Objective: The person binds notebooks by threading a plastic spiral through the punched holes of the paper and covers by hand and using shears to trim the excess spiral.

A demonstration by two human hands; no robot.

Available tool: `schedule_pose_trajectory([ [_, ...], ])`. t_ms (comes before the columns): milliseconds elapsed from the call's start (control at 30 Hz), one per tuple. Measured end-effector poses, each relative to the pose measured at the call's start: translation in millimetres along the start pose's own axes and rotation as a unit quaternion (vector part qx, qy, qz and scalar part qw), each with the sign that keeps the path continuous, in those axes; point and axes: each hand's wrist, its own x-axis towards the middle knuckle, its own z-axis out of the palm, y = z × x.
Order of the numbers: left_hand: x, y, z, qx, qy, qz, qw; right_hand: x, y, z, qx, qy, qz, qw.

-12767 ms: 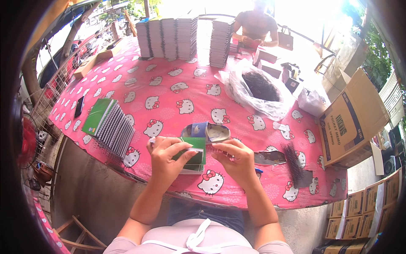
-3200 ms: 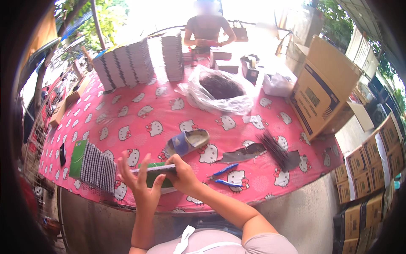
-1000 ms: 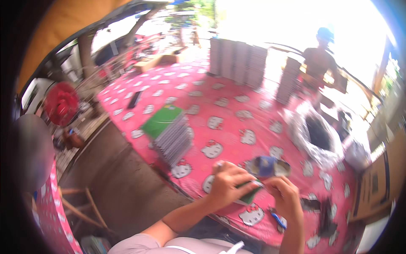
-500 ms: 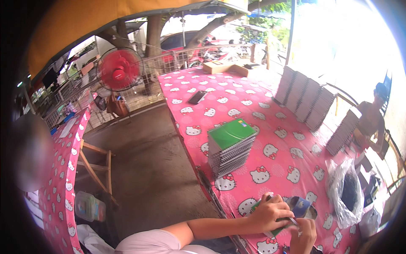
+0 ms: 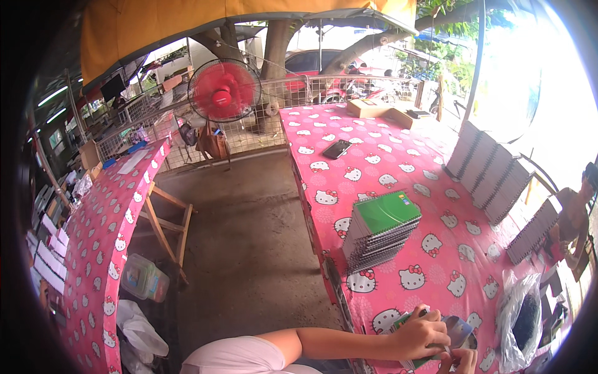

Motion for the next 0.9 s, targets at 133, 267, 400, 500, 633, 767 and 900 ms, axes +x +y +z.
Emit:
schedule_pose_trajectory([
  [133, 0, -1, -1, -0.003, -0.019, -0.007, 1.000, 14, 8, -15, 0.051, -0.095, 0.061, 0.992],
  [267, 0, 0, -3, -0.011, -0.050, 0.006, 0.999, 8, 183, -14, 0.215, -0.103, 0.151, 0.959],
  [400, 2, 2, 4, 0.019, -0.030, -0.019, 0.999, -24, 196, 51, -0.125, -0.128, -0.142, 0.974],
  [500, 3, -1, 8, 0.030, -0.033, -0.007, 0.999, -21, 195, 49, 0.161, -0.147, 0.123, 0.968],
  [633, 4, 2, 5, 0.032, -0.029, -0.003, 0.999, -10, 198, 53, 0.101, -0.166, 0.073, 0.978],
  [767, 5, 4, 3, 0.025, -0.030, 0.001, 0.999, 4, 232, 46, 0.080, -0.188, 0.119, 0.972],
  [900, 2, -5, 6, 0.029, -0.041, -0.006, 0.999, 25, 191, 10, 0.108, -0.079, 0.093, 0.987],
])
